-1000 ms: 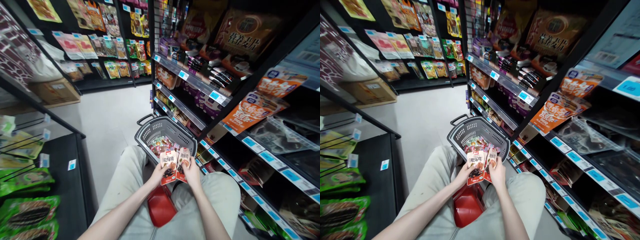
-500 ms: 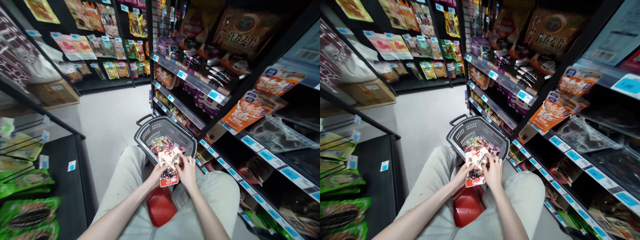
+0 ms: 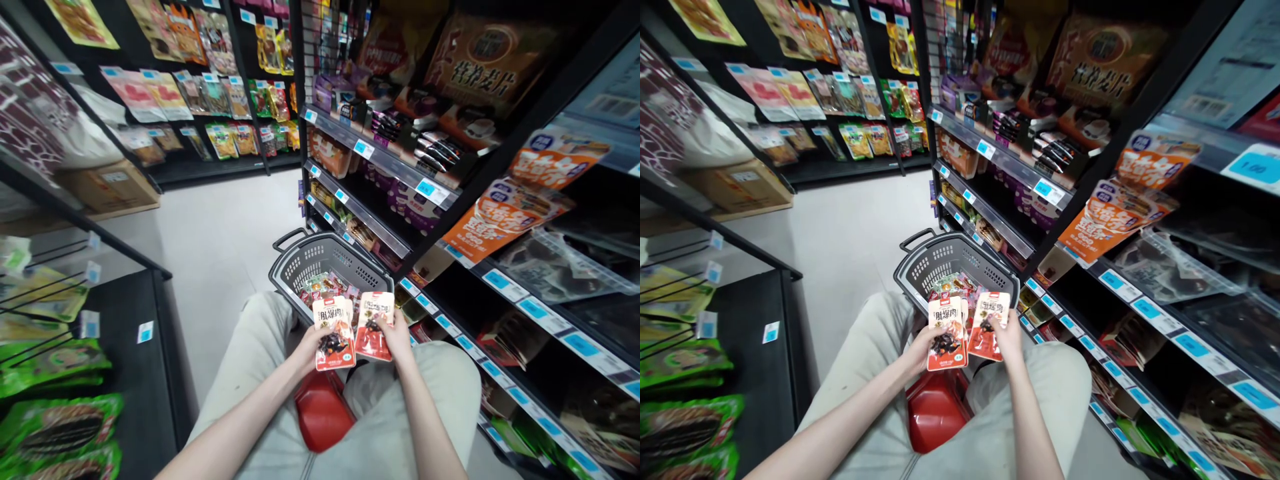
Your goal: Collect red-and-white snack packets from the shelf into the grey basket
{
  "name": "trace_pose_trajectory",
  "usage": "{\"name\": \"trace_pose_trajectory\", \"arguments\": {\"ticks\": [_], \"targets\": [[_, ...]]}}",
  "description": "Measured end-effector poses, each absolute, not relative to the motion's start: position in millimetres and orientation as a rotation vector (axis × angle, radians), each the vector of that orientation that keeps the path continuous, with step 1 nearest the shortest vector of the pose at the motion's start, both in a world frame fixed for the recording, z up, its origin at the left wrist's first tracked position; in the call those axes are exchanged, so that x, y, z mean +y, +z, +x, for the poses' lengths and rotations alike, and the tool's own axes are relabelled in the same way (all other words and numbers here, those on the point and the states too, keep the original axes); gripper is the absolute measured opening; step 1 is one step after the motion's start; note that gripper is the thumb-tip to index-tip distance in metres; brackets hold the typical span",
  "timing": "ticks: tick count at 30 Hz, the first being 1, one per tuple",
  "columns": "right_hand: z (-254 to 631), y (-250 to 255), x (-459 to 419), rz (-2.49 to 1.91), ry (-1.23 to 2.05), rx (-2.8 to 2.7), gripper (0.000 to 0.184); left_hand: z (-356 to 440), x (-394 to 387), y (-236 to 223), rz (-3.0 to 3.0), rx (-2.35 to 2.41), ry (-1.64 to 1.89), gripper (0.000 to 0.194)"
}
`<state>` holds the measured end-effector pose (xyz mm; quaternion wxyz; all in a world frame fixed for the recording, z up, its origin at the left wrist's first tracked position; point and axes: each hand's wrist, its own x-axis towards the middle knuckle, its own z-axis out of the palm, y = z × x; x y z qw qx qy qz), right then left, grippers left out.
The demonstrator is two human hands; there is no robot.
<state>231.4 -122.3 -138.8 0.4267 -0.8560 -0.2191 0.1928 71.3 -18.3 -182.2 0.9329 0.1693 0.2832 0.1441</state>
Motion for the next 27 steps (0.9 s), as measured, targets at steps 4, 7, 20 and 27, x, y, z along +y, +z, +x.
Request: {"name": "trace_pose_trajectory", "arguments": {"ticks": [4, 7, 20, 27], "targets": [[237.9, -138.7, -125.9, -2.266, 0.339, -0.411, 0.026, 68.0, -11.8, -184.1, 0.149, 0.516, 0.170, 0.027], [230.2, -145.9, -123.4, -2.172, 0.426, -0.571, 0.023, 67.0, -11.2, -183.5, 0.074, 0.451, 0.112, 0.031], [201.9, -154.1, -108.8, -1.710, 0.950, -0.742, 0.020, 70.0, -17.3, -178.9, 0.112, 0.357, 0.156, 0.039], [208.1, -153.3, -113.4, -2.073, 0.630, -0.865, 0.016, 71.8, -20.9, -183.3, 0.224, 0.402, 0.240, 0.033]]}}
